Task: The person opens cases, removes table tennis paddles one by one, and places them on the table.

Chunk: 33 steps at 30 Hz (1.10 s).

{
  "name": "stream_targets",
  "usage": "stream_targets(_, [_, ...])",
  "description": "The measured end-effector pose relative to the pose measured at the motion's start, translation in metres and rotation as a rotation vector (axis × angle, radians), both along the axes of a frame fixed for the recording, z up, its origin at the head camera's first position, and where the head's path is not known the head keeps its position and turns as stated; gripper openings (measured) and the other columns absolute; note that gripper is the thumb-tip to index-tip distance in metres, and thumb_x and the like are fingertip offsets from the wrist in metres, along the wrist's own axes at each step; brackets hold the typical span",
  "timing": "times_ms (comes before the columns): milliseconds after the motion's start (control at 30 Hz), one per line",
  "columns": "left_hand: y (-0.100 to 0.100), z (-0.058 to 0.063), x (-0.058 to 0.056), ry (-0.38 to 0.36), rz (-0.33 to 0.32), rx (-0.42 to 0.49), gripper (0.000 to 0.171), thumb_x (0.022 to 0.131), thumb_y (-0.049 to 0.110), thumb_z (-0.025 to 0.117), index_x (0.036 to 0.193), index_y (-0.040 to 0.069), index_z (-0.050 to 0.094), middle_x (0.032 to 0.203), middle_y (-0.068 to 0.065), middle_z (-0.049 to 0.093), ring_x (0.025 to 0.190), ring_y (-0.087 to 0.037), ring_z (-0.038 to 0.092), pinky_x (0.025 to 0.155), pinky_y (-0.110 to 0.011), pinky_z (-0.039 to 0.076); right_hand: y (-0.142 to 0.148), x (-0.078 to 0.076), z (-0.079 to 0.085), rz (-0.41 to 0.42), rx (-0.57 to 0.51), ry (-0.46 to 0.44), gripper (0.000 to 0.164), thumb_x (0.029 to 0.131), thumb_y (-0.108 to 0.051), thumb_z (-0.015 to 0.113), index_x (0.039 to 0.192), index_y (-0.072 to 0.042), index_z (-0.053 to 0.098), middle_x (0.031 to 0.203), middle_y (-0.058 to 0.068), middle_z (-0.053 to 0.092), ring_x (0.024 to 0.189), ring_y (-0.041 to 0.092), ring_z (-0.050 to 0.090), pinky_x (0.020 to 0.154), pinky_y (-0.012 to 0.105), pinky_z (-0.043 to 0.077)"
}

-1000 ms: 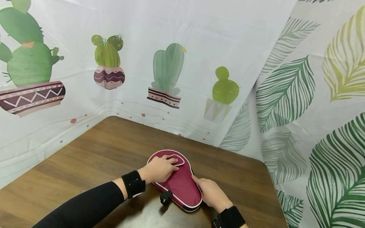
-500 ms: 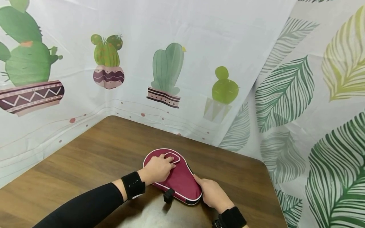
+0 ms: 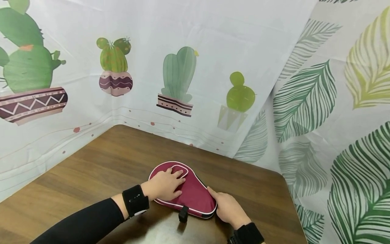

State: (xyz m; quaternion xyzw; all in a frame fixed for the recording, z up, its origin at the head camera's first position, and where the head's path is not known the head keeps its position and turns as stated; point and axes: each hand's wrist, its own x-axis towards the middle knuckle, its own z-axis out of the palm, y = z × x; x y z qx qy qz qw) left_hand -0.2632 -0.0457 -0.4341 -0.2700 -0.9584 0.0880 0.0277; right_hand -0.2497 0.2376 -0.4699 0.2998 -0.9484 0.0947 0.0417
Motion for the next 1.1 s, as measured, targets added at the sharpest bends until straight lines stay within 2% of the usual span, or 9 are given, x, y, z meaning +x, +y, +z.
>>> stream_targets(167, [-0.021,0.018,-0.004,-0.221,-0.114,0.089,0.083,0.079,0.046,0.081,0.152,0.031,0.045,0.164,0.003,0.031,0.147,-0.040,0.033,0.107,-0.050,0.045,-0.001,0.000,0.001,-0.041,-0.018,-0.019,0.053,0.095,0.000,0.052,0.146,-0.014,0.054,0.122,0.008,0.070,0.111,0.021,0.067,0.094,0.042,0.053])
stream_targets(233, [-0.028,0.023,-0.006,-0.277,-0.148,0.111,0.093,0.072,0.036,0.089,0.153,0.031,0.044,0.165,0.003,0.028,0.149,-0.037,0.029,0.110,-0.049,0.042,-0.001,0.000,0.000,-0.076,-0.036,-0.039,0.053,0.095,0.001,0.052,0.146,-0.010,0.053,0.121,0.010,0.070,0.110,0.023,0.068,0.094,0.042,0.053])
stream_targets(333, [-0.033,0.027,-0.008,-0.318,-0.182,0.109,0.098,0.069,0.021,0.093,0.153,0.031,0.043,0.165,0.002,0.027,0.149,-0.037,0.030,0.110,-0.044,0.043,0.000,-0.002,-0.002,-0.134,-0.056,-0.048,0.045,0.095,0.000,0.054,0.140,-0.003,0.057,0.118,0.012,0.071,0.108,0.025,0.069,0.093,0.043,0.054])
stream_targets(467, [-0.034,0.028,-0.010,-0.296,-0.211,0.078,0.090,0.069,0.015,0.092,0.147,0.032,0.051,0.161,0.001,0.036,0.143,-0.034,0.040,0.110,-0.040,0.042,0.001,-0.006,-0.004,-0.173,-0.034,-0.012,0.014,0.093,-0.003,0.060,0.101,-0.005,0.072,0.091,0.005,0.071,0.089,0.022,0.070,0.079,0.042,0.056])
stream_targets(567, [-0.034,0.027,-0.012,-0.233,-0.233,0.061,0.077,0.070,0.026,0.093,0.139,0.034,0.060,0.152,0.001,0.048,0.135,-0.029,0.050,0.110,-0.039,0.042,0.001,-0.008,-0.004,-0.181,-0.005,0.023,0.012,0.091,-0.004,0.064,0.081,-0.010,0.069,0.076,-0.001,0.063,0.076,0.018,0.065,0.070,0.041,0.054])
stream_targets(700, [-0.034,0.022,-0.014,-0.161,-0.244,0.070,0.065,0.068,0.044,0.092,0.128,0.034,0.069,0.133,0.005,0.059,0.115,-0.020,0.059,0.100,-0.033,0.048,0.000,-0.007,-0.003,-0.187,0.012,0.043,0.011,0.090,-0.004,0.064,0.082,-0.008,0.070,0.075,0.000,0.062,0.076,0.019,0.064,0.071,0.041,0.054])
stream_targets(867, [-0.030,0.019,-0.014,-0.118,-0.249,0.078,0.055,0.069,0.055,0.087,0.117,0.031,0.075,0.104,0.008,0.060,0.089,-0.009,0.057,0.088,-0.025,0.049,0.000,-0.005,-0.003,-0.185,0.021,0.054,0.013,0.089,-0.003,0.063,0.080,-0.009,0.070,0.073,0.001,0.062,0.075,0.021,0.065,0.070,0.043,0.054])
stream_targets(967, [-0.027,0.019,-0.013,-0.097,-0.249,0.069,0.053,0.071,0.059,0.084,0.114,0.031,0.076,0.097,0.008,0.059,0.085,-0.008,0.056,0.085,-0.025,0.049,0.000,-0.004,-0.003,-0.183,0.029,0.076,0.015,0.087,-0.002,0.063,0.075,-0.010,0.068,0.071,0.001,0.062,0.073,0.023,0.065,0.068,0.043,0.054])
stream_targets(1100, [-0.026,0.018,-0.013,-0.093,-0.238,0.055,0.054,0.072,0.060,0.083,0.117,0.031,0.076,0.100,0.006,0.061,0.091,-0.011,0.059,0.089,-0.026,0.049,0.000,-0.003,-0.003,-0.181,0.034,0.093,0.018,0.086,-0.003,0.063,0.071,-0.012,0.064,0.069,0.001,0.062,0.071,0.023,0.066,0.066,0.044,0.053])
